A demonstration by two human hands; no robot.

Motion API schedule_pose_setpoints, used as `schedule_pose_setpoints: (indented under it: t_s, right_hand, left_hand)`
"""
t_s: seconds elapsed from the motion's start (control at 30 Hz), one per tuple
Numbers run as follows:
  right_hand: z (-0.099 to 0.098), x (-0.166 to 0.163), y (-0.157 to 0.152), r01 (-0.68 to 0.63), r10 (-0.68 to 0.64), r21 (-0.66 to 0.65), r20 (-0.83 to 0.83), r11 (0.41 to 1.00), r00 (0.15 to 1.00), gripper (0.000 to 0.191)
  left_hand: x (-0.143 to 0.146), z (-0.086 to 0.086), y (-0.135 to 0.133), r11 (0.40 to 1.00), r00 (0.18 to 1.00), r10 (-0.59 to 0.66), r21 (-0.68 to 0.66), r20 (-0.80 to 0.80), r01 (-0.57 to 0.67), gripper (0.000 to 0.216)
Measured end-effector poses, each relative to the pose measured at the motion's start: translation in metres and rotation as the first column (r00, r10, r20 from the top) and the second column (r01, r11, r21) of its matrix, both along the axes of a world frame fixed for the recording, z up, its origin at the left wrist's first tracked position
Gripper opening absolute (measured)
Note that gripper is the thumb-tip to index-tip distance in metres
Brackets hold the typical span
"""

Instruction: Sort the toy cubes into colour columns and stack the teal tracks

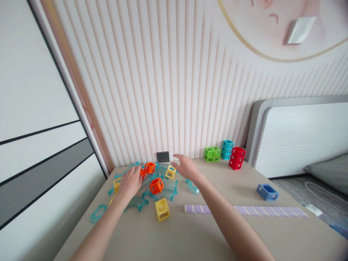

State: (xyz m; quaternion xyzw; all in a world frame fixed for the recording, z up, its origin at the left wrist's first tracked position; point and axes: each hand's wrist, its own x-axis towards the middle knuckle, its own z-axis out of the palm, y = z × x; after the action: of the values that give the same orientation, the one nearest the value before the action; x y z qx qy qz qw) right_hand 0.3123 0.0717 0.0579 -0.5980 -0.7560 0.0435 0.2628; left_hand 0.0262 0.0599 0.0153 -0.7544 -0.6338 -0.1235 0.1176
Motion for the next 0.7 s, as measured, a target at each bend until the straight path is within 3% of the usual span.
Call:
schedule_pose_setpoints:
  t_s: [0.07, 0.13, 0.23, 0.33, 0.47, 0.7]
  right_hand:
    - [0.003, 0.035, 0.017, 0.209, -0.209, 0.033, -0.009, 0.977, 0.978, 0.045]
    - [0.0, 0.072, 0.032, 0.398, -0.398, 0.048, -0.016, 0.916, 0.917, 0.05]
    - [-0.014, 0.122, 0.044, 0.547, -0.547, 0.033, -0.005, 0.836, 0.837, 0.054]
    - [-0.035, 0.152, 0.046, 0.594, -0.594, -0.006, -0.006, 0.805, 0.805, 0.056]
    - [-0.056, 0.162, 0.045, 0.606, -0.605, -0.01, -0.078, 0.795, 0.792, 0.056]
    - [-0.056, 0.149, 0.045, 0.615, -0.563, 0.045, -0.354, 0.787, 0.746, 0.055]
  left_hand:
    - [0.002, 0.003, -0.004, 0.988, 0.996, -0.06, 0.149, 0.073, 0.048, 0.032]
    - [0.008, 0.006, -0.01, 0.949, 0.976, -0.156, 0.296, 0.148, 0.107, 0.029]
    - [0.02, 0.005, -0.021, 0.866, 0.923, -0.303, 0.472, 0.236, 0.163, 0.023]
    - [0.032, -0.002, -0.032, 0.81, 0.87, -0.405, 0.552, 0.281, 0.198, 0.016]
    - [0.044, -0.01, -0.043, 0.795, 0.834, -0.468, 0.551, 0.291, 0.254, 0.012]
    - [0.053, -0.019, -0.053, 0.791, 0.797, -0.514, 0.535, 0.318, 0.297, 0.013]
